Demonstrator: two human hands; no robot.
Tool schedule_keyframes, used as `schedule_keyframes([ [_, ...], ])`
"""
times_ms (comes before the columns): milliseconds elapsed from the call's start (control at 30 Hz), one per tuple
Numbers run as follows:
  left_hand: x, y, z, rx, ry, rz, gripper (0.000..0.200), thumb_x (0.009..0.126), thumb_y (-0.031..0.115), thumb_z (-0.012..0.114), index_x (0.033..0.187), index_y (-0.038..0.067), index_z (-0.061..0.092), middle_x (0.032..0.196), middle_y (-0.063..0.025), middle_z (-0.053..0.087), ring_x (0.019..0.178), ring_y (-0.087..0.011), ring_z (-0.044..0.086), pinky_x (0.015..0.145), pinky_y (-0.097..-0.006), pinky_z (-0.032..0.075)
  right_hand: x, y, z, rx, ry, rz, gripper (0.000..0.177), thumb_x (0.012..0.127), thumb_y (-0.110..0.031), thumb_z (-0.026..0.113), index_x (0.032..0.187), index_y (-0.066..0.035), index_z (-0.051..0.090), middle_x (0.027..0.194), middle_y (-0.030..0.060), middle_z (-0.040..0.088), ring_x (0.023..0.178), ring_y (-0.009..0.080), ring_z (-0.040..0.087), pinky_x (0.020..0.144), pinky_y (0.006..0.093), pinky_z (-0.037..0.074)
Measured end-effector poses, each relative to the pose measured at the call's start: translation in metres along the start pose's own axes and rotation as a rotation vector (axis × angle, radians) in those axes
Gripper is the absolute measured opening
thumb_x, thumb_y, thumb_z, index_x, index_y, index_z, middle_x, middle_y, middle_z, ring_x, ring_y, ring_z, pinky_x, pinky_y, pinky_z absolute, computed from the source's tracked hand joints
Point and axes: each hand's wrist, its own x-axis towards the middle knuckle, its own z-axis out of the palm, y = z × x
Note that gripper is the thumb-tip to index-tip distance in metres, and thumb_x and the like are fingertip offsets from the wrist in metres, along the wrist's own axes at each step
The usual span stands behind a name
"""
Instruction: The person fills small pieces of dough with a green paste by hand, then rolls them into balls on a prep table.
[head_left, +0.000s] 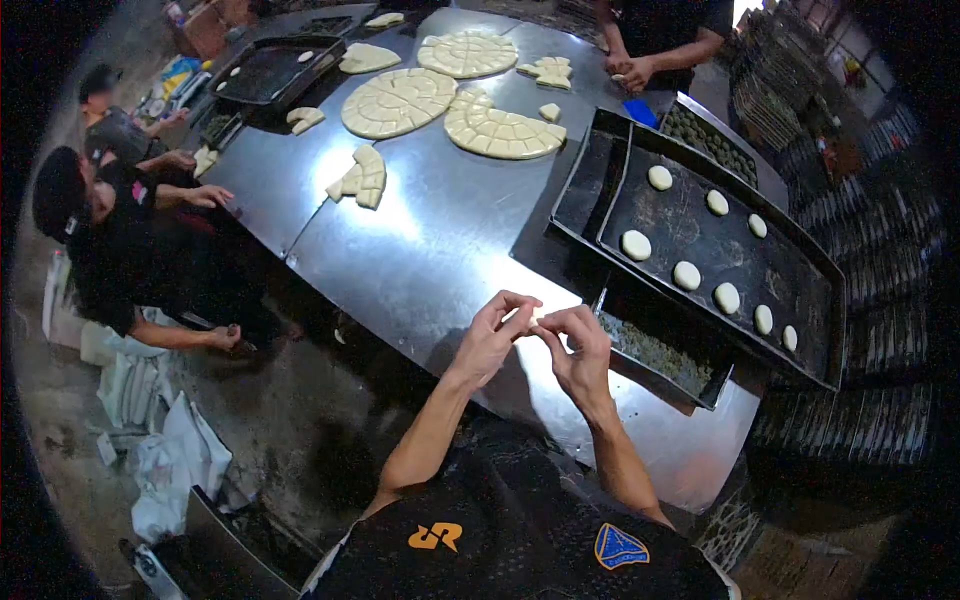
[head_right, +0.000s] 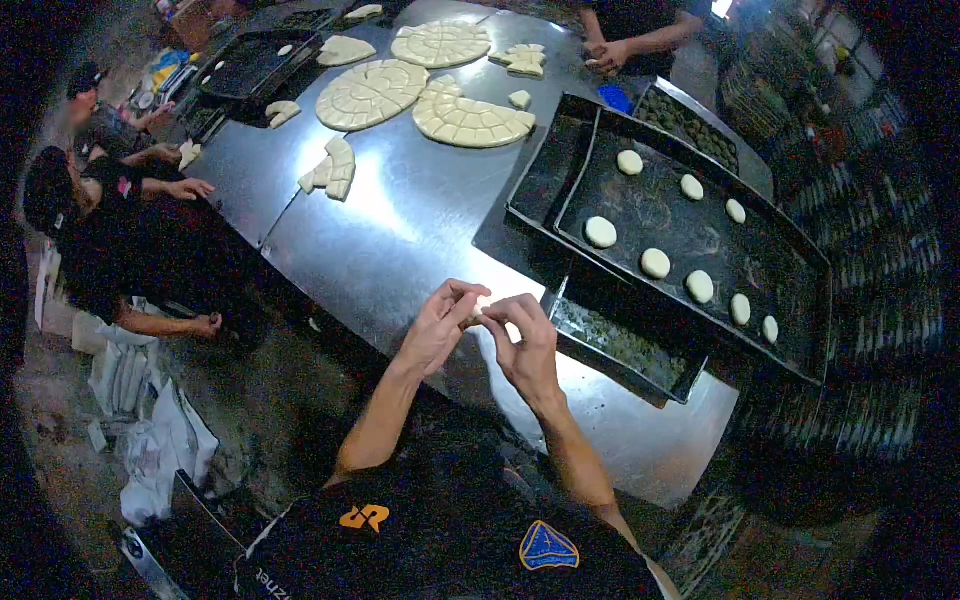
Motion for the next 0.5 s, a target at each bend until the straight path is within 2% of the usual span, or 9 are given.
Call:
schedule_keyframes([
  [33,0.0,0.001,0.001,-0.089,0.038,-0.011,0.019,0.096,0.018,0.056,0.109,0.005,0.053,0.103,-0.0045,0.058,0.091,-0.0101,0.055,0.082,-0.0279,0.044,0.002,-0.004,0.0,-0.076,-0.016,-0.083,0.021,0.078,-0.003,0.073,0.097,-0.001,0.064,0.098,0.0121,0.06,0.086,0.0224,0.062,0.068,0.0307,0.052],
  [100,-0.003,0.004,0.002,-0.218,0.077,-0.045,0.017,0.096,0.015,0.055,0.109,0.003,0.052,0.103,-0.004,0.056,0.096,-0.0105,0.054,0.089,-0.0289,0.042,0.008,-0.022,-0.001,-0.067,0.025,-0.055,0.02,0.077,-0.003,0.073,0.095,-0.001,0.064,0.096,0.012,0.061,0.083,0.0222,0.062,0.067,0.031,0.051],
  [200,-0.005,0.009,0.006,-0.08,0.018,0.138,0.018,0.096,0.016,0.056,0.11,0.004,0.053,0.104,-0.0043,0.056,0.096,-0.0104,0.054,0.088,-0.0287,0.043,0.012,-0.035,0.002,0.001,0.08,0.033,0.015,0.076,-0.001,0.073,0.09,-0.001,0.066,0.088,0.0111,0.063,0.077,0.0218,0.062,0.067,0.0323,0.051],
  [267,-0.004,0.0,-0.005,-0.076,-0.004,0.132,0.022,0.095,0.015,0.057,0.114,0.003,0.053,0.106,-0.0051,0.056,0.097,-0.0101,0.054,0.087,-0.0281,0.044,0.009,-0.019,0.006,-0.052,0.052,-0.037,0.014,0.076,0.0,0.072,0.088,-0.001,0.066,0.085,0.0108,0.063,0.077,0.0217,0.062,0.069,0.0323,0.05],
  [333,-0.009,0.002,-0.008,0.167,0.187,0.097,0.028,0.094,0.017,0.059,0.117,0.001,0.054,0.112,-0.0063,0.056,0.096,-0.0099,0.054,0.086,-0.0273,0.045,0.003,0.022,0.026,-0.131,0.061,-0.031,0.013,0.075,-0.002,0.073,0.086,-0.002,0.067,0.081,0.0109,0.062,0.072,0.0233,0.058,0.066,0.0344,0.047],
  [400,-0.014,0.003,-0.029,0.241,0.322,0.131,0.034,0.093,0.023,0.06,0.118,0.0,0.056,0.112,-0.0078,0.06,0.098,-0.0121,0.056,0.086,-0.0259,0.044,-0.022,0.116,0.056,-0.321,-0.106,0.032,0.01,0.078,-0.007,0.071,0.086,-0.003,0.068,0.082,0.0103,0.06,0.073,0.0255,0.056,0.067,0.0372,0.046],
  [433,-0.019,0.008,-0.039,0.255,0.358,0.138,0.034,0.093,0.023,0.06,0.117,0.0,0.056,0.111,-0.0082,0.061,0.1,-0.0139,0.057,0.087,-0.0269,0.044,-0.023,0.116,0.06,-0.276,-0.114,0.083,0.01,0.083,-0.013,0.067,0.088,-0.004,0.068,0.084,0.0122,0.058,0.083,0.0287,0.053,0.07,0.0407,0.046],
  [467,-0.025,0.012,-0.048,0.267,0.397,0.152,0.034,0.093,0.024,0.06,0.117,0.0,0.057,0.109,-0.0086,0.062,0.102,-0.0157,0.058,0.089,-0.0278,0.044,-0.019,0.119,0.055,-0.284,-0.127,0.08,0.01,0.083,-0.013,0.067,0.088,-0.004,0.068,0.084,0.0122,0.058,0.083,0.0287,0.053,0.07,0.0407,0.046],
  [500,-0.033,0.016,-0.057,0.255,0.447,0.135,0.034,0.094,0.024,0.059,0.117,0.0,0.057,0.111,-0.0095,0.061,0.105,-0.0173,0.057,0.092,-0.0294,0.044,-0.005,0.104,0.045,-0.391,-0.117,-0.048,0.013,0.084,-0.016,0.066,0.09,-0.005,0.068,0.086,0.0129,0.057,0.088,0.0304,0.051,0.073,0.0417,0.045],
])
